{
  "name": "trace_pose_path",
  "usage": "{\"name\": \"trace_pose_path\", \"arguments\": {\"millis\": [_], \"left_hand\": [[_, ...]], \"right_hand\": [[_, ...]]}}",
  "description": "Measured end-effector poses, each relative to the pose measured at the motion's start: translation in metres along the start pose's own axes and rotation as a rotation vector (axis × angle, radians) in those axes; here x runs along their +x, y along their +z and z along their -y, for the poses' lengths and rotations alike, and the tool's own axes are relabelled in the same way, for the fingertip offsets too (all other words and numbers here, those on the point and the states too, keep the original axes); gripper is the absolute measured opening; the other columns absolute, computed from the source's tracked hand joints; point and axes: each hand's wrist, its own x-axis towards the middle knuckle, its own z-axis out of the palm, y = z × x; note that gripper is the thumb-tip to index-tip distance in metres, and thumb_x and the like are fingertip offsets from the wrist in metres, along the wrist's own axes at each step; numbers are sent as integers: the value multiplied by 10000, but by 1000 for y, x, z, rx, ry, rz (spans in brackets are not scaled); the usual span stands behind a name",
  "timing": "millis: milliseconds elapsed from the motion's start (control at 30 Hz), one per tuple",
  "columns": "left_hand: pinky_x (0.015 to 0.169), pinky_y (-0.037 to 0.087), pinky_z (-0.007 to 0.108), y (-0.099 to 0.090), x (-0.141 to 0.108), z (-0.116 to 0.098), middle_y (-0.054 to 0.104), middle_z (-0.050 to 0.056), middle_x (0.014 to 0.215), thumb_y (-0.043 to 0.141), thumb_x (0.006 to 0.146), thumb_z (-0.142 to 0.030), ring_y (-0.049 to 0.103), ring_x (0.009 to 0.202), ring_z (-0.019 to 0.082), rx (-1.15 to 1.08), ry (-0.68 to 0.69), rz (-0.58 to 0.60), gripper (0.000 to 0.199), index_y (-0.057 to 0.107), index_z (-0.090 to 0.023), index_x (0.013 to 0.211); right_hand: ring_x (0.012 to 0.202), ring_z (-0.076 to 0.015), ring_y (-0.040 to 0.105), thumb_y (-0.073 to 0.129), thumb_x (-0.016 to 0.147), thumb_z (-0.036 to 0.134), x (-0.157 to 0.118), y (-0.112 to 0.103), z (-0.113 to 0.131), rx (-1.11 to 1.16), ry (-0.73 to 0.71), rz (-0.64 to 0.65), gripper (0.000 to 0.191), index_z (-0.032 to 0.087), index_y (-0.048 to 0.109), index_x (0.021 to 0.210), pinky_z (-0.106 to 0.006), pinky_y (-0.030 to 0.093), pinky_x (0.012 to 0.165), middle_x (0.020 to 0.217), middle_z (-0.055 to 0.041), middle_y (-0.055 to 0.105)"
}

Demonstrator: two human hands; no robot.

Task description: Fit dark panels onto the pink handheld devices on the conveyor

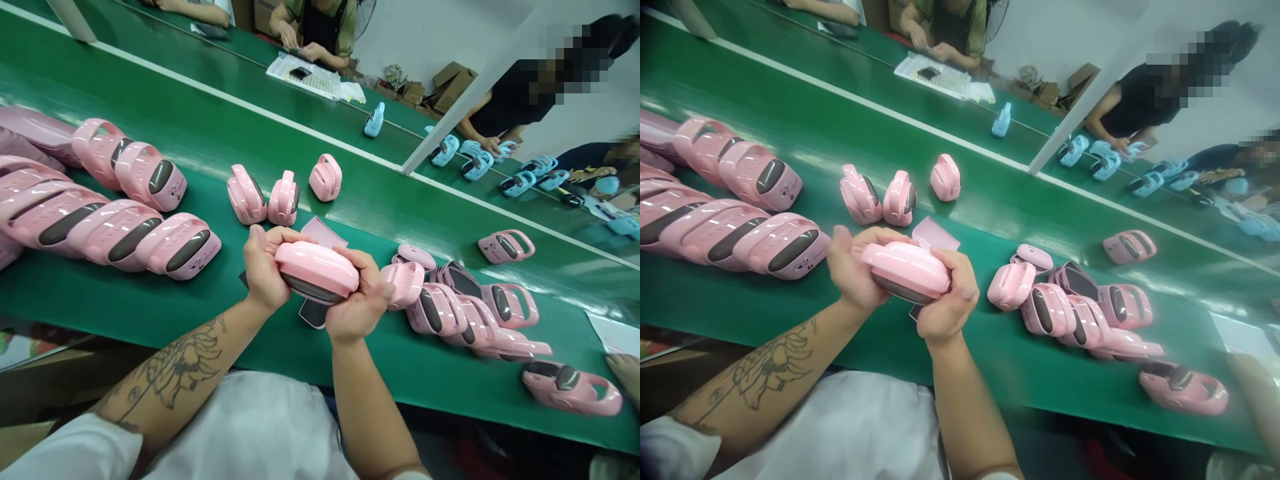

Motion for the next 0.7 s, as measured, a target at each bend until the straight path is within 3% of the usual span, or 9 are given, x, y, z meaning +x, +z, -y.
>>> {"name": "trace_pose_path", "arguments": {"millis": [100, 133, 200, 267, 367, 467, 533, 600, 700], "left_hand": [[739, 619, 355, -3, 13, -2, 787, 99, 742, 426, 990, -694, 791, 948, 322, -123, -224, -2, 677, 754, -147, 764], [766, 635, 356, -4, 16, -3, 789, 77, 759, 413, 1005, -646, 794, 983, 322, -173, -259, -14, 632, 752, -154, 800], [824, 660, 384, -6, 17, -4, 779, 51, 768, 467, 996, -569, 796, 1000, 317, -251, -287, -27, 501, 741, -178, 841], [846, 673, 433, -9, 15, -2, 737, 56, 707, 559, 946, -529, 795, 949, 324, -273, -326, -18, 392, 699, -203, 779], [849, 673, 493, -11, 10, 1, 686, 82, 643, 584, 887, -543, 786, 927, 368, -266, -494, 29, 387, 635, -222, 676], [858, 667, 532, -13, 3, -3, 747, 128, 735, 548, 890, -616, 784, 994, 410, -221, -608, 62, 469, 721, -195, 777], [930, 647, 565, -15, -6, -9, 808, 163, 916, 543, 909, -712, 763, 1115, 446, -174, -549, 134, 605, 781, -158, 959], [1071, 588, 575, -19, -20, -15, 796, 184, 1233, 657, 885, -752, 681, 1313, 466, -109, -384, 275, 723, 756, -143, 1261], [1241, 459, 536, -25, -41, -16, 574, 156, 1624, 964, 743, -457, 498, 1536, 437, 89, -82, 450, 1057, 473, -272, 1660]], "right_hand": [[1285, -375, 699, 227, 1012, 811, -8, -3, 1, 188, -2, 29, 821, 249, 790, 1216, -601, 496, 1156, 1251, -113, 786], [1347, -375, 675, 292, 1020, 803, -12, -6, 1, 186, -5, 96, 777, 255, 763, 1305, -603, 477, 1193, 1346, -111, 766], [1470, -385, 590, 521, 990, 764, -21, -11, 2, 95, -53, 212, 703, 261, 680, 1456, -604, 426, 1262, 1531, -113, 675], [1526, -397, 531, 763, 906, 649, -27, -14, 3, -25, -136, 286, 787, 265, 574, 1566, -609, 388, 1299, 1629, -123, 587], [1521, -392, 523, 951, 782, 466, -31, -14, 3, -137, -211, 288, 943, 289, 517, 1600, -606, 368, 1320, 1627, -127, 573], [1498, -376, 553, 974, 764, 437, -34, -11, 0, -95, -122, 200, 904, 290, 564, 1556, -565, 431, 1286, 1606, -125, 590], [1482, -368, 580, 920, 817, 497, -35, -9, -3, 34, 6, 107, 857, 275, 559, 1562, -541, 498, 1229, 1624, -131, 582], [1453, -349, 617, 770, 926, 594, -36, -7, -5, 204, 159, 25, 738, 256, 573, 1552, -540, 533, 1193, 1590, -133, 625], [1412, -310, 667, 463, 1046, 678, -36, -4, -6, 444, 402, -12, 618, 262, 663, 1457, -554, 520, 1217, 1461, -101, 734]]}}
